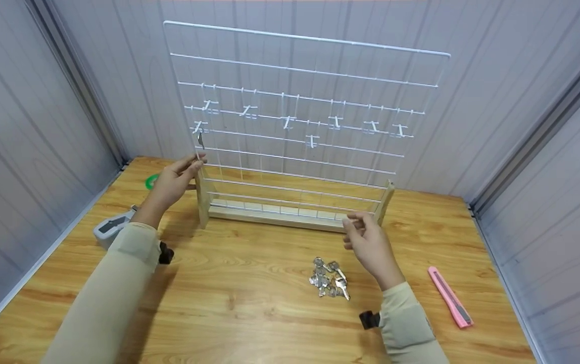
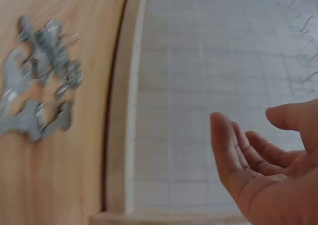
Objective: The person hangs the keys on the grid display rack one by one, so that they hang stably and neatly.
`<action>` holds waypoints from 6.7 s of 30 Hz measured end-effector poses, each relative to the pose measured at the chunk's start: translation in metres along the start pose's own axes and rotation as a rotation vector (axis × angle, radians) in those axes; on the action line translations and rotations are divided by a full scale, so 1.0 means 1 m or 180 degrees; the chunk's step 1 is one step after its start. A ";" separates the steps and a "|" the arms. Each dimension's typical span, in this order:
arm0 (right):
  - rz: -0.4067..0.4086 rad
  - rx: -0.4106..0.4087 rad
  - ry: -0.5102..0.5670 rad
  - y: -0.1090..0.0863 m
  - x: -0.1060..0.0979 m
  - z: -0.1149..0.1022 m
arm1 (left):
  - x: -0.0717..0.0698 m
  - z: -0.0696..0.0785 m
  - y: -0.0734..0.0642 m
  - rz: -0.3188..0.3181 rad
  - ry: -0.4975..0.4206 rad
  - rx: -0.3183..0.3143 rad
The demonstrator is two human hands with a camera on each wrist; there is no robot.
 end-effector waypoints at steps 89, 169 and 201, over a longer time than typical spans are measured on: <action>-0.0758 -0.0523 -0.0325 0.014 0.070 -0.019 | 0.000 -0.003 0.000 -0.0029 -0.0021 -0.0103; 0.0151 -0.1291 0.1170 0.143 0.129 -0.271 | 0.000 -0.003 0.002 0.0053 -0.0048 -0.0086; -0.0275 -0.0870 0.0414 0.061 0.083 -0.180 | -0.001 -0.007 -0.003 0.0042 0.0010 -0.0141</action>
Point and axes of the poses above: each hand's wrist, its own y-axis towards the middle knuckle, its own x-axis out of the palm, z = x × y, the point moved 10 cm from there along y, towards the middle knuckle, and after that the axes turned 14 degrees about -z, right-handed, at the moved point
